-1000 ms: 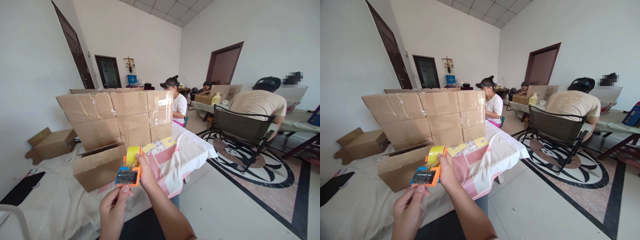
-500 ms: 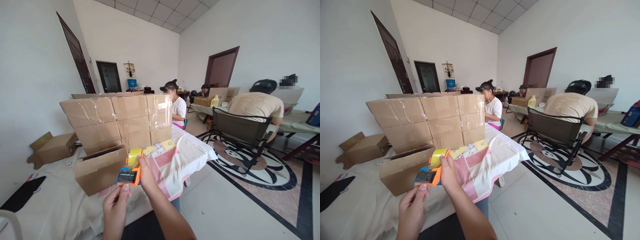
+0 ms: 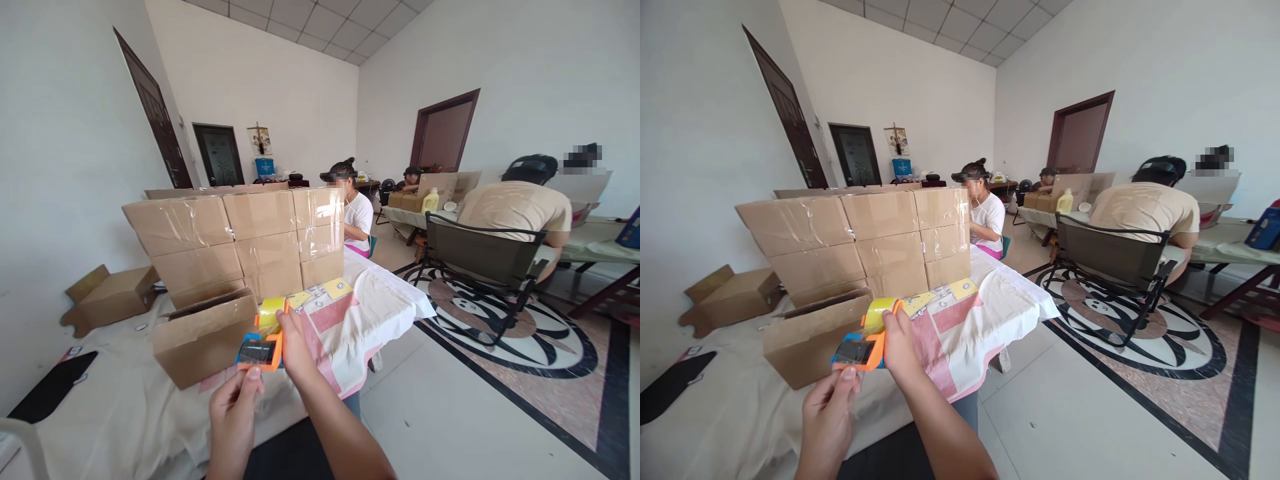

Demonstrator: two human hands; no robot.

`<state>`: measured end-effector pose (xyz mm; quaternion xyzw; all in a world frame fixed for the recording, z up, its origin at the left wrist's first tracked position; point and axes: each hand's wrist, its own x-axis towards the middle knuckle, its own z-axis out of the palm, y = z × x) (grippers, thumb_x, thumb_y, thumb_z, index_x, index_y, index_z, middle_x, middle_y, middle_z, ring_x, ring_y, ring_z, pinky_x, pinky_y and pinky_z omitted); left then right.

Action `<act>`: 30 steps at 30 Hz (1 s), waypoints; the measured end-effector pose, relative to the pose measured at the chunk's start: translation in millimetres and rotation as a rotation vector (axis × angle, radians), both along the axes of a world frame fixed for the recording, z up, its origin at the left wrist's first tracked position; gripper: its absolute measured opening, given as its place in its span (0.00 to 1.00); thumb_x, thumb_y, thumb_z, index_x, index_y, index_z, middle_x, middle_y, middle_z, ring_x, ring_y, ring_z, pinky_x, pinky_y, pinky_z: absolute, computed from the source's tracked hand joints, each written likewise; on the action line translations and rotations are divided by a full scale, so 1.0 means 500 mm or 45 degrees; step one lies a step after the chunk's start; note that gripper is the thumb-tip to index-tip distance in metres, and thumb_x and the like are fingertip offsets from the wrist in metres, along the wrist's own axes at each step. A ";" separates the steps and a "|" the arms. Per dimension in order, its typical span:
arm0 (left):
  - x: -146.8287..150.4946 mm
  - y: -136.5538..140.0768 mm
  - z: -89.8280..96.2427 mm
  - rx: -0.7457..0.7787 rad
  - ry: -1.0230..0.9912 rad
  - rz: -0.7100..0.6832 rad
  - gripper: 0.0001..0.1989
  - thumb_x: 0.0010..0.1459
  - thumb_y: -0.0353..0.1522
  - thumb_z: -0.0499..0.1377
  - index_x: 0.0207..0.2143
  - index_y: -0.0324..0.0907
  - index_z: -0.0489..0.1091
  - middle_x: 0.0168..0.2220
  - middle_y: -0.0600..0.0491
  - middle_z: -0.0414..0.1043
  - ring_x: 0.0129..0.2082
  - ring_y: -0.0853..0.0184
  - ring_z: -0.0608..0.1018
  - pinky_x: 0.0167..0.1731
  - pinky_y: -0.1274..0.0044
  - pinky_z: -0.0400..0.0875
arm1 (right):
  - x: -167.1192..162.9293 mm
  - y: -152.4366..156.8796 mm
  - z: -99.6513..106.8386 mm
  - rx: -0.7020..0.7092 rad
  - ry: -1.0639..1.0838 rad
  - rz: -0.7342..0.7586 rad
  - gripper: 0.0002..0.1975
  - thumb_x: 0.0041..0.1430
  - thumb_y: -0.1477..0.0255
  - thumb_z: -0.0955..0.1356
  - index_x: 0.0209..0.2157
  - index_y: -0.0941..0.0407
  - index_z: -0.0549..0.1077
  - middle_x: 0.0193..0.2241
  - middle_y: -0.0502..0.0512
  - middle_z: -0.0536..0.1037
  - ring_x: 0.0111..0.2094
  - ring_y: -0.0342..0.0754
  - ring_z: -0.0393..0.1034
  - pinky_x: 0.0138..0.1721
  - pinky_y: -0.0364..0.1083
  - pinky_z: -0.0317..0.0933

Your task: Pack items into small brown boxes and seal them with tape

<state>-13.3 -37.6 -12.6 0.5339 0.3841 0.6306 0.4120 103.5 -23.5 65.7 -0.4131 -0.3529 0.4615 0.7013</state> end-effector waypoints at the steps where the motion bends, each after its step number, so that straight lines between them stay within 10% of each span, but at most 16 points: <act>1: 0.002 -0.001 0.000 0.007 -0.007 0.005 0.25 0.56 0.47 0.64 0.16 0.41 0.64 0.17 0.57 0.60 0.20 0.71 0.61 0.20 0.79 0.57 | 0.001 0.000 0.000 0.000 -0.009 -0.005 0.08 0.60 0.62 0.63 0.31 0.50 0.68 0.32 0.52 0.76 0.36 0.52 0.72 0.37 0.48 0.65; 16: 0.009 -0.019 0.024 -0.063 0.068 0.024 0.25 0.53 0.50 0.65 0.17 0.40 0.70 0.16 0.56 0.61 0.17 0.72 0.59 0.17 0.79 0.54 | 0.022 0.027 -0.031 0.014 -0.081 -0.100 0.10 0.61 0.61 0.64 0.34 0.52 0.73 0.35 0.52 0.76 0.39 0.51 0.70 0.42 0.47 0.65; 30: -0.008 -0.081 0.107 -0.191 0.640 -0.535 0.28 0.55 0.53 0.61 0.16 0.39 0.72 0.14 0.58 0.53 0.16 0.73 0.57 0.20 0.79 0.49 | 0.162 -0.009 -0.076 0.753 -0.728 -0.376 0.24 0.62 0.48 0.59 0.33 0.53 0.73 0.31 0.59 0.76 0.36 0.57 0.73 0.42 0.56 0.69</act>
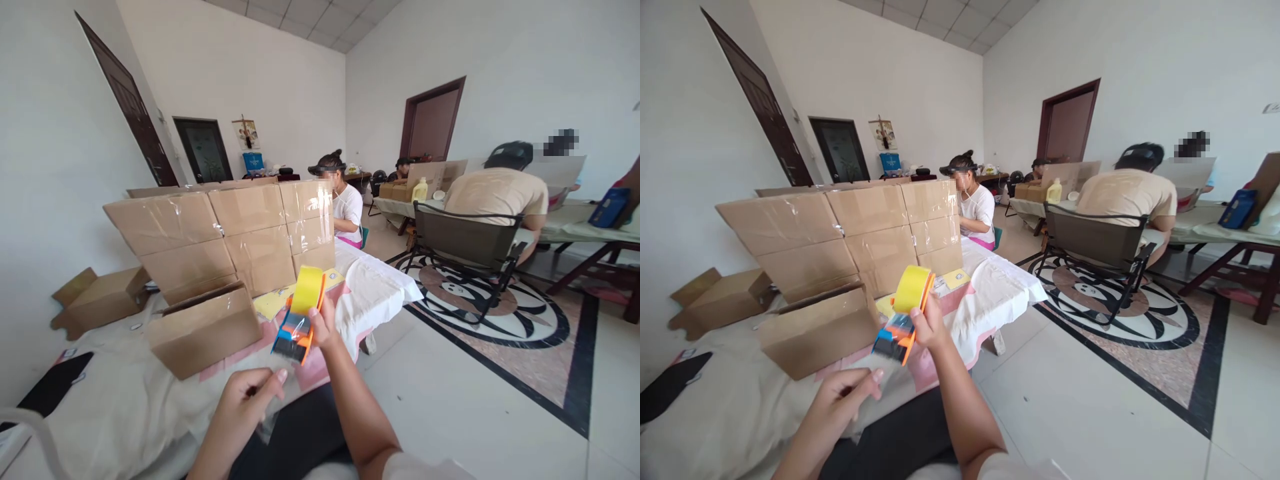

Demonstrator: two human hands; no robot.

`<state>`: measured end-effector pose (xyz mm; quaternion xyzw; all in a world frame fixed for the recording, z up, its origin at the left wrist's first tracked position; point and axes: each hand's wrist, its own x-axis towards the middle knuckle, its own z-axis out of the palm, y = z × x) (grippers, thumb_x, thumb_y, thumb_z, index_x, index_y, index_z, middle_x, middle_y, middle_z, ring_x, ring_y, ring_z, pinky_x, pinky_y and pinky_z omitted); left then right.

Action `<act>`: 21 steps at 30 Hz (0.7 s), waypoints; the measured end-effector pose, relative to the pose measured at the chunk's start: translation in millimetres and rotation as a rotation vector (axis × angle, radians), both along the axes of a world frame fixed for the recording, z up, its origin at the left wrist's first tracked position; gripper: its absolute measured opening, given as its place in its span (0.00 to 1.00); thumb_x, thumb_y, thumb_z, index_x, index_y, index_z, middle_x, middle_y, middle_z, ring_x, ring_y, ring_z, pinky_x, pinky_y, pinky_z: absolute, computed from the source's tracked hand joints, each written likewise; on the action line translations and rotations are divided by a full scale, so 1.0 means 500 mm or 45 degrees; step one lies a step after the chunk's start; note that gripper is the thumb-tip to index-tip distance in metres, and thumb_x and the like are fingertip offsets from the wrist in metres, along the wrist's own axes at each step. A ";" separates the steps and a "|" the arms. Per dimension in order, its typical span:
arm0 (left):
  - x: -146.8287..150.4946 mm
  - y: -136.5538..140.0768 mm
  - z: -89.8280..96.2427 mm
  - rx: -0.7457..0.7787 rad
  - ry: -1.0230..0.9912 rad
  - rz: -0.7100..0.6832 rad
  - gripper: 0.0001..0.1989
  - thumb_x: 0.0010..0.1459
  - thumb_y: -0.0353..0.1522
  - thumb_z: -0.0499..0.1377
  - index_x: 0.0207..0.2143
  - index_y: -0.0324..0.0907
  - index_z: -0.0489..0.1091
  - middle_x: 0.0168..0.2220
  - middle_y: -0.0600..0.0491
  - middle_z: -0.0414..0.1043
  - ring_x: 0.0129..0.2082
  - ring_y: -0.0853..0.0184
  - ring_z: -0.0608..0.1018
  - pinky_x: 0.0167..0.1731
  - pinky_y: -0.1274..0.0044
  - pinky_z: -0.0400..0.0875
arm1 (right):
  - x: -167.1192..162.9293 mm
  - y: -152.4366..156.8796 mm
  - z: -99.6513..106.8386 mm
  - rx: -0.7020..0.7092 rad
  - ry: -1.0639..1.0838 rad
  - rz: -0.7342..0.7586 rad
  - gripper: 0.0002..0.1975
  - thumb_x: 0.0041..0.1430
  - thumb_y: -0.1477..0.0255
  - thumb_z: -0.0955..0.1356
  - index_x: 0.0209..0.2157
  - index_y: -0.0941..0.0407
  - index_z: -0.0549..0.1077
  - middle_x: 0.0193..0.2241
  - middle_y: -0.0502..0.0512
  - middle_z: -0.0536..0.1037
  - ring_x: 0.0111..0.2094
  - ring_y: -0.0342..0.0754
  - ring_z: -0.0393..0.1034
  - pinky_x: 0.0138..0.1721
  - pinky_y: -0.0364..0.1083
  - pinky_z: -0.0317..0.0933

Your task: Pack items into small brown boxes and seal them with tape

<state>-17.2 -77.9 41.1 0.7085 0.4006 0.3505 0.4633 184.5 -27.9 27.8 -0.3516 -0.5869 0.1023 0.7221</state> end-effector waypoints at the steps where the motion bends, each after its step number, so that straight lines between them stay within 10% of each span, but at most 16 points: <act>1: -0.005 -0.004 0.007 -0.016 0.028 -0.013 0.27 0.56 0.53 0.60 0.18 0.39 0.73 0.14 0.58 0.54 0.16 0.73 0.58 0.20 0.79 0.50 | 0.006 -0.001 0.000 0.063 -0.072 -0.046 0.24 0.62 0.48 0.59 0.32 0.53 0.72 0.30 0.59 0.76 0.35 0.57 0.72 0.41 0.57 0.68; 12: -0.072 -0.065 0.060 -0.049 0.098 -0.111 0.18 0.56 0.43 0.64 0.44 0.41 0.80 0.16 0.60 0.61 0.16 0.73 0.66 0.19 0.81 0.59 | 0.024 -0.026 0.082 0.515 -0.673 -0.180 0.22 0.65 0.51 0.56 0.30 0.51 0.68 0.24 0.54 0.70 0.29 0.56 0.67 0.41 0.59 0.65; 16: -0.099 -0.111 0.070 0.064 0.022 0.047 0.11 0.57 0.40 0.63 0.34 0.41 0.80 0.16 0.60 0.62 0.14 0.74 0.66 0.18 0.82 0.59 | 0.008 -0.058 0.148 0.640 -0.923 -0.085 0.15 0.68 0.58 0.58 0.33 0.52 0.67 0.26 0.52 0.71 0.30 0.53 0.66 0.44 0.57 0.63; 21: -0.104 -0.146 0.072 0.219 -0.001 0.276 0.10 0.58 0.35 0.62 0.26 0.40 0.76 0.14 0.60 0.65 0.15 0.75 0.67 0.19 0.82 0.60 | -0.019 -0.116 0.167 0.365 -0.930 -0.034 0.12 0.71 0.63 0.58 0.42 0.53 0.69 0.37 0.56 0.75 0.41 0.55 0.70 0.51 0.58 0.58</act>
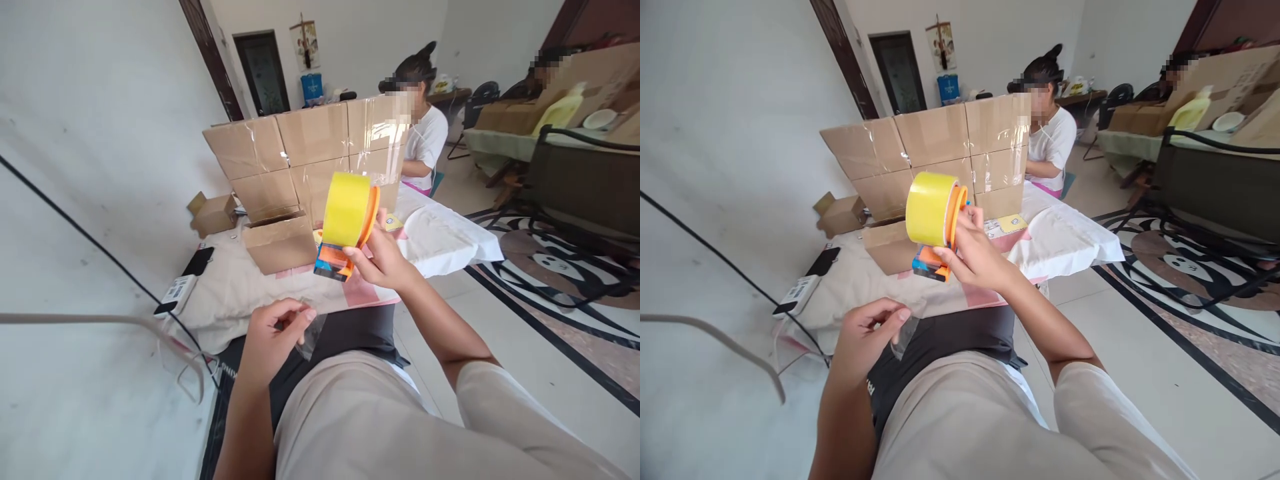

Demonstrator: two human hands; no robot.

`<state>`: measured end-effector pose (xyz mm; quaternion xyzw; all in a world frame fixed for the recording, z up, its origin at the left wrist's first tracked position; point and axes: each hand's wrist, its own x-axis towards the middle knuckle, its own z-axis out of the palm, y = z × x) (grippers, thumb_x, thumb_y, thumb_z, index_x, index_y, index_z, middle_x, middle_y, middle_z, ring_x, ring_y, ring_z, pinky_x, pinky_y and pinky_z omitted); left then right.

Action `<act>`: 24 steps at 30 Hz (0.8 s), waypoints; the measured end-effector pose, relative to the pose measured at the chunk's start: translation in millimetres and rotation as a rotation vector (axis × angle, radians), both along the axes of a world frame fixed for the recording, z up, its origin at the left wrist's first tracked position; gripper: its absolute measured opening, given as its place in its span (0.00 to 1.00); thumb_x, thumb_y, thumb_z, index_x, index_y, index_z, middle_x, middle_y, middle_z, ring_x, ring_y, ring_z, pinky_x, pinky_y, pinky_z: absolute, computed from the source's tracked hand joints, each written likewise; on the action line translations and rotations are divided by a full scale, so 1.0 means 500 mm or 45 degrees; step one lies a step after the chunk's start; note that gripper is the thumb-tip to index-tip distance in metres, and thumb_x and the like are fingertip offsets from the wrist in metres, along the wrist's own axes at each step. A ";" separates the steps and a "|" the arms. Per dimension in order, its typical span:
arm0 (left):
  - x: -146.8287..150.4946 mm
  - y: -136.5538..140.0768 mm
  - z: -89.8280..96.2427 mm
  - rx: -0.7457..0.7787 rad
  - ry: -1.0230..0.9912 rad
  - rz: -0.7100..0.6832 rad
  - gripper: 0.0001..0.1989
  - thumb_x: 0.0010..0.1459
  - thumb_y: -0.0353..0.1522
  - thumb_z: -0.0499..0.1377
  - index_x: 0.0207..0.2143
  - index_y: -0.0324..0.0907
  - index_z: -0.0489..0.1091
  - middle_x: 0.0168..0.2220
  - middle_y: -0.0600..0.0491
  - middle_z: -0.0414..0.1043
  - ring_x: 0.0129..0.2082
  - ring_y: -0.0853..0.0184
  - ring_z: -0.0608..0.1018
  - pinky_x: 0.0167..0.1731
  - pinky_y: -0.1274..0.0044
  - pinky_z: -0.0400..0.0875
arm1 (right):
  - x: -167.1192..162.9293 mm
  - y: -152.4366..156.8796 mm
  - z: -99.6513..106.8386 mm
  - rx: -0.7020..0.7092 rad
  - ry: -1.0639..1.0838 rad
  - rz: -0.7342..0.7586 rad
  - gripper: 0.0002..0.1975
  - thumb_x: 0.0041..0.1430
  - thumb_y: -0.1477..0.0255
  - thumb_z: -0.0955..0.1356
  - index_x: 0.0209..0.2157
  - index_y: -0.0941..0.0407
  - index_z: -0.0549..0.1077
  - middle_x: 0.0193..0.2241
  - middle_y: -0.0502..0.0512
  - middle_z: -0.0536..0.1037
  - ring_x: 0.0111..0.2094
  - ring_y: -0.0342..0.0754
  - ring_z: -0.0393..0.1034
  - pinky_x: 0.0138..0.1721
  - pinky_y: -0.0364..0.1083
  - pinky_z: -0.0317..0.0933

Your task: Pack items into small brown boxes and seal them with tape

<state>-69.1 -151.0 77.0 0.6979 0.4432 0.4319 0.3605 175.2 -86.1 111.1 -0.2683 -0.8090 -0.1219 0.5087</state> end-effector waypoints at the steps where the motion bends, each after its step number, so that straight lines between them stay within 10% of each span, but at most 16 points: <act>1: 0.000 -0.002 -0.002 0.015 0.006 0.023 0.11 0.58 0.35 0.62 0.24 0.40 0.74 0.14 0.59 0.65 0.15 0.75 0.67 0.19 0.82 0.60 | -0.004 -0.010 -0.002 -0.047 0.025 -0.014 0.12 0.72 0.63 0.59 0.42 0.53 0.69 0.38 0.56 0.75 0.41 0.54 0.69 0.51 0.58 0.58; 19: -0.002 0.005 -0.044 0.001 -0.125 0.040 0.15 0.61 0.35 0.63 0.22 0.42 0.70 0.14 0.60 0.65 0.16 0.75 0.66 0.21 0.81 0.60 | -0.050 -0.014 -0.083 0.042 0.354 -0.118 0.06 0.70 0.69 0.62 0.38 0.52 0.69 0.33 0.56 0.74 0.38 0.53 0.71 0.37 0.51 0.67; 24: 0.004 0.004 -0.049 -0.012 -0.117 0.042 0.15 0.61 0.35 0.63 0.21 0.42 0.71 0.14 0.60 0.65 0.17 0.74 0.67 0.21 0.80 0.60 | -0.070 -0.029 -0.090 -0.345 0.763 0.129 0.09 0.69 0.61 0.65 0.42 0.51 0.71 0.37 0.55 0.77 0.38 0.52 0.73 0.41 0.52 0.69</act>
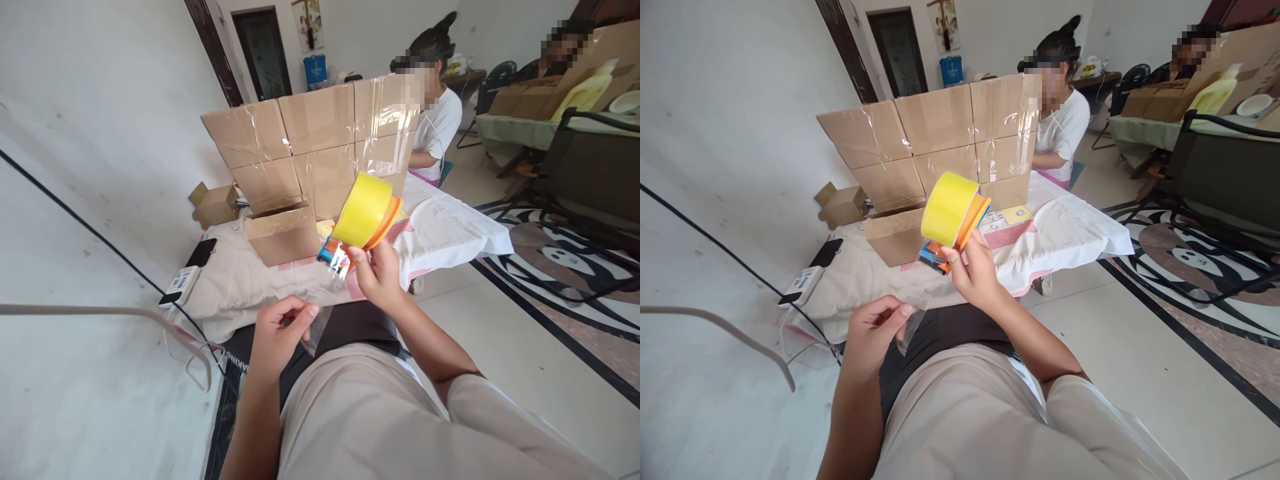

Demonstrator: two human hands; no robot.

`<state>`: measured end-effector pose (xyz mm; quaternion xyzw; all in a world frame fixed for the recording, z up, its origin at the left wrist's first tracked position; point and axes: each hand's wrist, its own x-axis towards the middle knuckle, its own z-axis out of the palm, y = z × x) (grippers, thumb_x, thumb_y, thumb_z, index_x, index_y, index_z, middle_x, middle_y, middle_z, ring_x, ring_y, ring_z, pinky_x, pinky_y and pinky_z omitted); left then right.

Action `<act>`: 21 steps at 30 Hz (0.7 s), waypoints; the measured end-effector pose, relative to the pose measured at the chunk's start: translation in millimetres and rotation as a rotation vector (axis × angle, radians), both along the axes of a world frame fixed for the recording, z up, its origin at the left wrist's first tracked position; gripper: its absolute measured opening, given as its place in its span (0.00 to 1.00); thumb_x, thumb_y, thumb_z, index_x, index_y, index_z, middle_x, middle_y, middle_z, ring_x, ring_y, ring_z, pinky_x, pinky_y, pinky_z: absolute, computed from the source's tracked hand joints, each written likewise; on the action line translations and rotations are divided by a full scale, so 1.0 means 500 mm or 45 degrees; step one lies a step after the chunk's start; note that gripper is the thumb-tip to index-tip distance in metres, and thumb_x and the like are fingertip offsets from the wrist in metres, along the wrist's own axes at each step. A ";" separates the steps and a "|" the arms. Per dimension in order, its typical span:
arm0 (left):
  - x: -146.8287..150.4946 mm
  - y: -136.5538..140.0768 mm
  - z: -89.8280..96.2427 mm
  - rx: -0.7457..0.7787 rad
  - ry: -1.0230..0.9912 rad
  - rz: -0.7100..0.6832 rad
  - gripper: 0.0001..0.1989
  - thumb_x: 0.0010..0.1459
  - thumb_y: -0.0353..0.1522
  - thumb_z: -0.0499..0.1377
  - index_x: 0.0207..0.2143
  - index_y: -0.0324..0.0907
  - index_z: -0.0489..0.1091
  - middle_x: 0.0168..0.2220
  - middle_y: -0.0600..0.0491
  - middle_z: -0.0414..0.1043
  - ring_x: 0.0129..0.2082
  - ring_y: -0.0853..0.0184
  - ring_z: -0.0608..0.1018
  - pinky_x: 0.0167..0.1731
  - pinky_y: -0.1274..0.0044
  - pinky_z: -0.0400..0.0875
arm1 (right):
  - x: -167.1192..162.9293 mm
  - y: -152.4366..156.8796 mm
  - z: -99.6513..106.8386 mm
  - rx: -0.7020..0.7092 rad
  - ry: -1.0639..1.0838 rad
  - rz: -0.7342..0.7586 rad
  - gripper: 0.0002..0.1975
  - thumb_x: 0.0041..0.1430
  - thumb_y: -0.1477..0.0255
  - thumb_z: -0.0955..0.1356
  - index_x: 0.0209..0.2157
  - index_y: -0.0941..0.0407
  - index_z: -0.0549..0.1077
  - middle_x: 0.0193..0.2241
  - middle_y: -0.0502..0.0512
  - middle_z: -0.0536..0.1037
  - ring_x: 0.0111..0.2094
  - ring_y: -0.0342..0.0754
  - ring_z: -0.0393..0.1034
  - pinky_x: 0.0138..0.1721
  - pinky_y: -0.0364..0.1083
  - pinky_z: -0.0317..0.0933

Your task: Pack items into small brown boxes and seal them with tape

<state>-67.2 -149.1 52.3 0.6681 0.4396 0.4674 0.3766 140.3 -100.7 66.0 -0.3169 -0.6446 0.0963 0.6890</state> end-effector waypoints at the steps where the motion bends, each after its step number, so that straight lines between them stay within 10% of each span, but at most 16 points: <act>1: 0.004 0.001 -0.001 0.015 0.018 0.012 0.14 0.61 0.35 0.63 0.22 0.42 0.71 0.15 0.60 0.66 0.17 0.74 0.68 0.22 0.80 0.61 | -0.006 -0.006 0.003 -0.130 0.130 0.127 0.10 0.68 0.60 0.65 0.44 0.51 0.71 0.38 0.55 0.77 0.38 0.52 0.73 0.41 0.51 0.70; 7: 0.014 0.009 -0.011 0.066 0.112 0.078 0.14 0.61 0.37 0.62 0.23 0.41 0.73 0.17 0.60 0.67 0.19 0.73 0.69 0.25 0.80 0.64 | -0.027 -0.002 0.001 -0.578 0.548 0.503 0.14 0.63 0.56 0.69 0.42 0.52 0.73 0.35 0.52 0.78 0.31 0.47 0.72 0.29 0.45 0.68; 14: 0.007 0.011 -0.027 0.003 0.022 0.052 0.16 0.61 0.37 0.62 0.22 0.41 0.70 0.16 0.59 0.66 0.18 0.73 0.68 0.22 0.80 0.62 | -0.034 0.015 -0.052 -0.281 0.313 -0.021 0.15 0.63 0.55 0.68 0.38 0.53 0.72 0.34 0.54 0.76 0.38 0.51 0.72 0.41 0.49 0.68; 21: 0.004 0.031 -0.056 -0.012 -0.002 0.045 0.15 0.61 0.38 0.62 0.24 0.40 0.72 0.17 0.59 0.67 0.20 0.73 0.69 0.24 0.80 0.62 | -0.072 0.003 -0.015 -0.710 0.854 0.606 0.15 0.55 0.58 0.74 0.39 0.52 0.74 0.33 0.51 0.79 0.34 0.49 0.75 0.34 0.47 0.71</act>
